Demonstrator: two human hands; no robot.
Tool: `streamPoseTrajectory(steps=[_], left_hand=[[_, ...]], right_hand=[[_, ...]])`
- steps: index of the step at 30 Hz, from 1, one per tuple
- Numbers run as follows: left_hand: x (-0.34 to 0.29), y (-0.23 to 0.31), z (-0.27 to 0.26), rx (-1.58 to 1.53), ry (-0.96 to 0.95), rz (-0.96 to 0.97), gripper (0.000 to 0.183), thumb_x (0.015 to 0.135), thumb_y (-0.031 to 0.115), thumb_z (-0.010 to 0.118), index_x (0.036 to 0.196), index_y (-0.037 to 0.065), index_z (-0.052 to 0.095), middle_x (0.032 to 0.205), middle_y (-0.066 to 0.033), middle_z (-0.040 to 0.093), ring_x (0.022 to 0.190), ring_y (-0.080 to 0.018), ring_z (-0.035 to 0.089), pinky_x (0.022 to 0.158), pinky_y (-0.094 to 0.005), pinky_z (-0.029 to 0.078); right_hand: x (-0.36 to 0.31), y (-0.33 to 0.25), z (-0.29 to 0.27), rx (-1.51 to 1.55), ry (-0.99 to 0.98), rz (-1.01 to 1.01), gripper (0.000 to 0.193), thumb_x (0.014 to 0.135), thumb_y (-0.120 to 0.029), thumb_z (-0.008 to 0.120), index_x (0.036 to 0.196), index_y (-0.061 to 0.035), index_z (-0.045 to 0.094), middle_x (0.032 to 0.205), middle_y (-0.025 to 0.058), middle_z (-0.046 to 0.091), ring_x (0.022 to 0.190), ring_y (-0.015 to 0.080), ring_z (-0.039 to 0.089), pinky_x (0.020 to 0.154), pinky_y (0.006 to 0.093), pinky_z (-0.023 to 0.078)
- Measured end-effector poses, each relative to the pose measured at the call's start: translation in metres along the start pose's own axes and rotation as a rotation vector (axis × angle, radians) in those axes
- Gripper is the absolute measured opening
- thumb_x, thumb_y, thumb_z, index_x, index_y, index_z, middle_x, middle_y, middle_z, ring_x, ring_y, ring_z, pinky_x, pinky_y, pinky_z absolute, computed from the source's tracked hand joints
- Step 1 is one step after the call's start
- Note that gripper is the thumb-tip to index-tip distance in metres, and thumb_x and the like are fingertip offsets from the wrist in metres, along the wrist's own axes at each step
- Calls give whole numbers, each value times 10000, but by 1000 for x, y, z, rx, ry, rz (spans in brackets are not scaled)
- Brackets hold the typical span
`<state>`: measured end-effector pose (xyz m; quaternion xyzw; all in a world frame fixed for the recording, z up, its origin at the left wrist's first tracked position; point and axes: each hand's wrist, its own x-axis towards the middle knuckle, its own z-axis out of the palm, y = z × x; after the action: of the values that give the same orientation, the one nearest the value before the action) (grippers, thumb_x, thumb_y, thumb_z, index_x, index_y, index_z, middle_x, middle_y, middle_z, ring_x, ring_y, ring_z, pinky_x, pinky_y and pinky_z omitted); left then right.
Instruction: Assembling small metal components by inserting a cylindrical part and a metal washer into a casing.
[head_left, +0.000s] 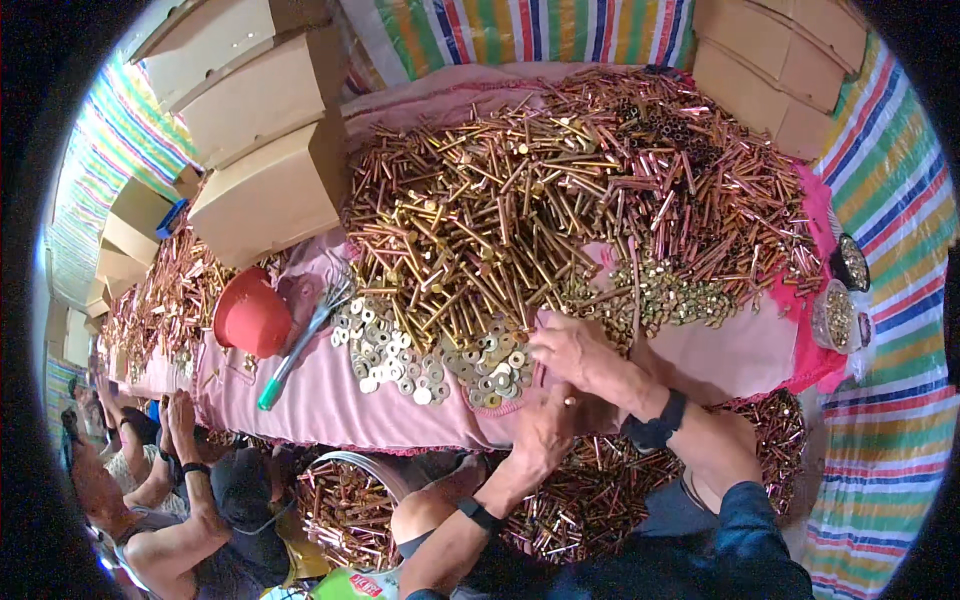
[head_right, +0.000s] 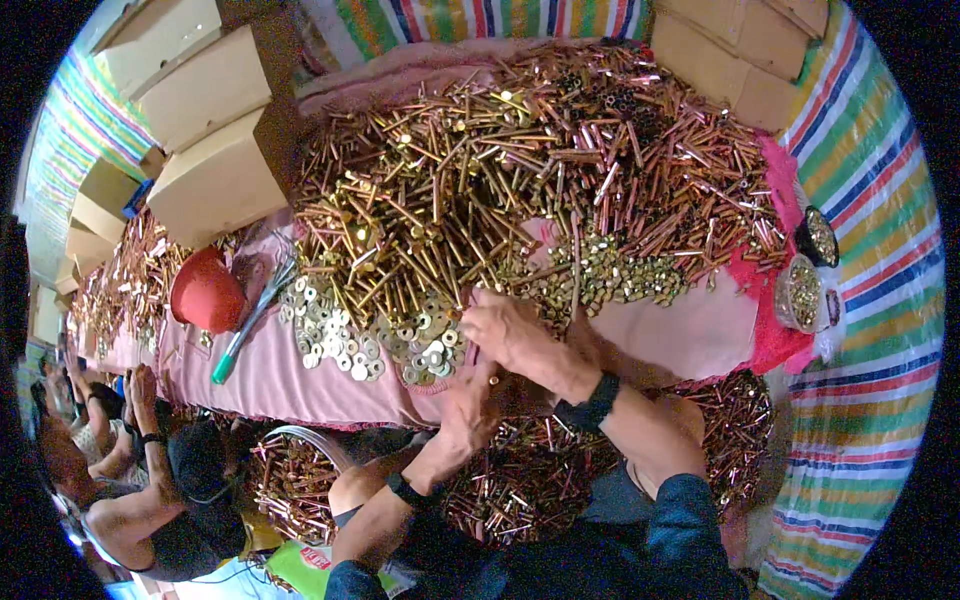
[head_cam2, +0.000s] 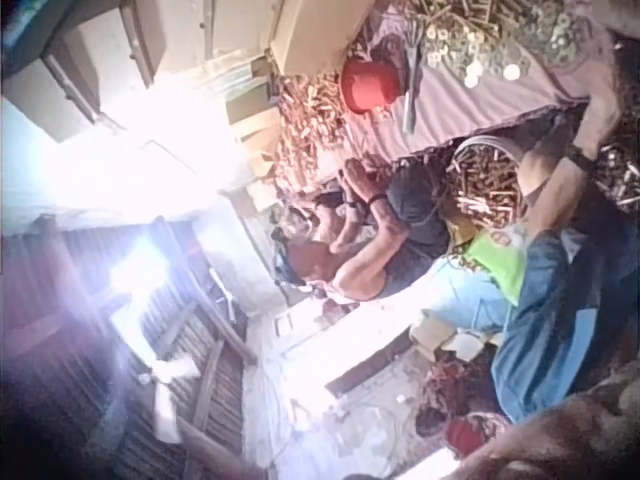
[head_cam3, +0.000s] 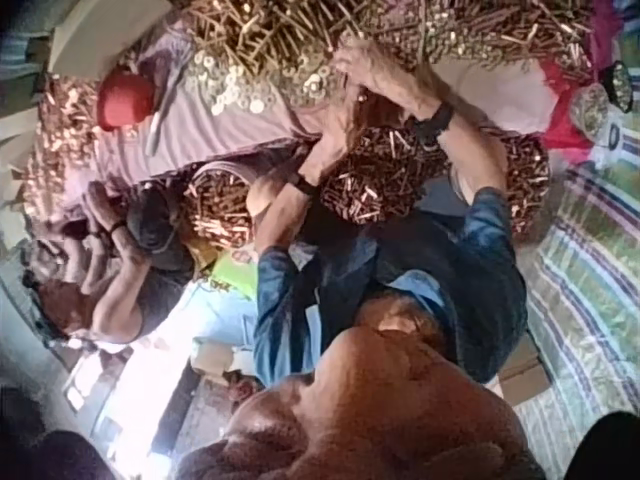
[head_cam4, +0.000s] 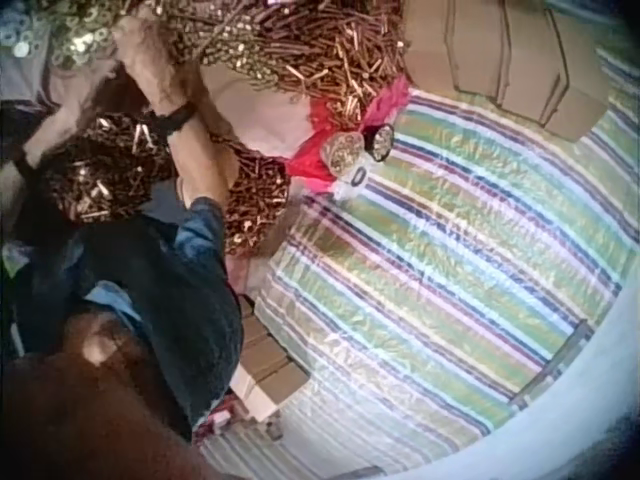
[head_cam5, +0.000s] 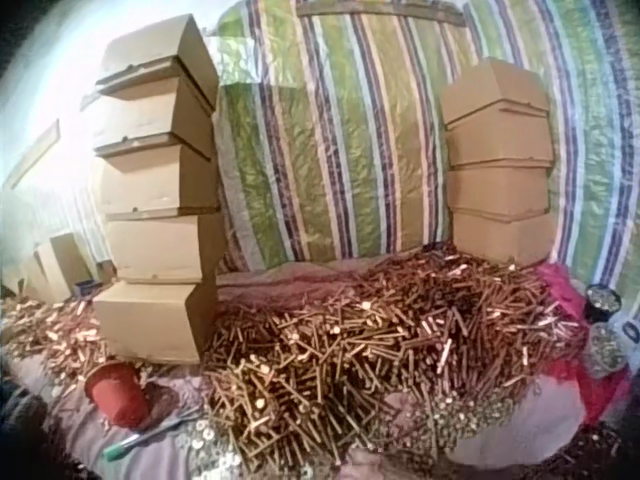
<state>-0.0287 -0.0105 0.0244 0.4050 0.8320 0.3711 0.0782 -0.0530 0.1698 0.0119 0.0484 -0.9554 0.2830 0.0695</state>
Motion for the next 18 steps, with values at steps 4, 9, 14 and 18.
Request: streamPoseTrajectory(steps=[4,9,14,18], left_hand=[[-5,-8,-3,-173,11,-103,204,953,42,605,1146,25,542,842,-225,653,698,-413,665,575,-477,518],[-1,-9,1,-283,195,64,180,955,13,611,1124,22,548,819,-231,648,671,-416,651,572,-460,515],[-1,-13,-1,-358,89,-137,180,962,14,612,1127,13,542,807,-240,645,712,-413,667,596,-459,510],[2,-16,4,-375,173,-90,184,948,17,627,1118,15,557,820,-231,648,719,-409,668,605,-455,507]], right_hand=[[12,-17,6,-44,-78,42,245,847,-277,748,986,-76,742,949,114,581,850,301,605,779,453,530],[10,-4,11,42,5,-162,163,829,-156,780,942,-54,720,833,77,631,794,237,643,711,371,554],[3,-11,-21,740,-85,427,158,919,-159,762,894,-29,676,730,52,683,617,140,669,544,277,549],[-12,-23,-56,1137,-121,462,163,932,-137,758,960,-12,656,781,51,698,620,106,666,521,244,534]])
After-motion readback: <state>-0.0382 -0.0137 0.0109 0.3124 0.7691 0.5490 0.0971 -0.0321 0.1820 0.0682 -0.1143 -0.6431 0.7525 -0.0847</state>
